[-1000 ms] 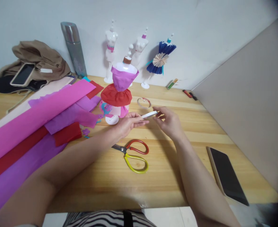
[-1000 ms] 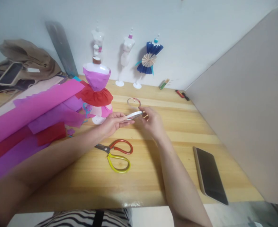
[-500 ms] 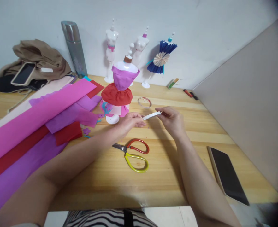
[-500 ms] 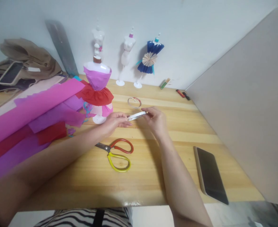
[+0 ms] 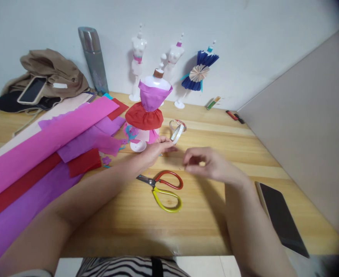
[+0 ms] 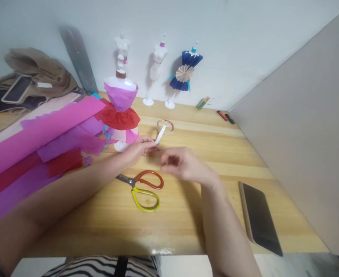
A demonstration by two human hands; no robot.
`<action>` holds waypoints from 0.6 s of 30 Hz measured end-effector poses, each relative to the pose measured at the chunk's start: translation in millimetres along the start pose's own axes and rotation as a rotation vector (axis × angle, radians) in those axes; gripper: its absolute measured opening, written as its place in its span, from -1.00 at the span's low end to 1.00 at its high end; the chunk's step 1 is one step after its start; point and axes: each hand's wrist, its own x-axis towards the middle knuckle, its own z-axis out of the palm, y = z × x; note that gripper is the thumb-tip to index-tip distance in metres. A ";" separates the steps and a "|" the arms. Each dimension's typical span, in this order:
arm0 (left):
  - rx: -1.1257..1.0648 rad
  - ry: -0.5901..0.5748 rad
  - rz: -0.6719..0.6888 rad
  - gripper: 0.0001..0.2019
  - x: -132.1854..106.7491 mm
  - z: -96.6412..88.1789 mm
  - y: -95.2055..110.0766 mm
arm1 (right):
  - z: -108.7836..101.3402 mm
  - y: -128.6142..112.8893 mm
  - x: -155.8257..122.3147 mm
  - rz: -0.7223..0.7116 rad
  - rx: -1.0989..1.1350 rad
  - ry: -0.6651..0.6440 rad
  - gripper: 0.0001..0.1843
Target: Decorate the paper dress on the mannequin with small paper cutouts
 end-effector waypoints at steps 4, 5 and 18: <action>0.014 -0.024 -0.001 -0.86 -0.6 -0.5 -0.5 | 36.1 -30.8 -1.6 0.014 -0.382 -0.358 -0.74; 0.019 -0.031 0.001 -0.85 -1.0 -0.7 -0.4 | 44.7 -34.3 -1.0 0.008 -0.494 -0.376 -0.75; 0.008 -0.141 -0.013 -0.73 -1.7 -7.4 4.7 | 24.5 -20.8 -7.1 -0.028 -0.353 -0.295 -0.76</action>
